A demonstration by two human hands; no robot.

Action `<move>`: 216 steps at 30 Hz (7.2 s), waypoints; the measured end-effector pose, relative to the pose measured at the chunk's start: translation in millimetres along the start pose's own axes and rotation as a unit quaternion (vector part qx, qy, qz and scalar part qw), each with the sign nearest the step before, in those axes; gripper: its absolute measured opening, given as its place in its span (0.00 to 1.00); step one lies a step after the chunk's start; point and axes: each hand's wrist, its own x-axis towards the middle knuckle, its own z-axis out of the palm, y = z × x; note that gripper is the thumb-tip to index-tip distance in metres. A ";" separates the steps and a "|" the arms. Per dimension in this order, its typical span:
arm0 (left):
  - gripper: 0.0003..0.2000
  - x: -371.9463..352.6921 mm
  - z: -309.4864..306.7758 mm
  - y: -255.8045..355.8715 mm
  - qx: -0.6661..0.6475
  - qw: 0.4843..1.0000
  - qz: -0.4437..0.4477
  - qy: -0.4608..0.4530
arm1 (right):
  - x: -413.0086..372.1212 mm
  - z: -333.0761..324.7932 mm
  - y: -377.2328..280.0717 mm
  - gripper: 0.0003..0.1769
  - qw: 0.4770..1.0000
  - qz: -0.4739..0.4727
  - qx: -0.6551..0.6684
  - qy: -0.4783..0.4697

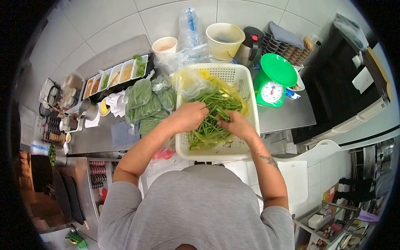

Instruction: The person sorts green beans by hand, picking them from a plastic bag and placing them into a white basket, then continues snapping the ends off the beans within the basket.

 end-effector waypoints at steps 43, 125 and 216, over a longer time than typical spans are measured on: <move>0.02 27.5 -29.2 16.2 -0.200 0.955 0.011 0.218 | 9.2 -2.1 -33.7 0.14 0.987 -0.079 0.071 0.125; 0.20 -2.0 15.7 71.9 -0.166 0.936 -0.070 0.302 | 21.3 16.4 -37.8 0.09 0.892 0.000 0.433 0.131; 0.08 6.6 -14.6 35.2 -0.368 0.900 -0.175 0.153 | 22.1 -9.3 -46.4 0.11 0.831 -0.160 0.510 0.153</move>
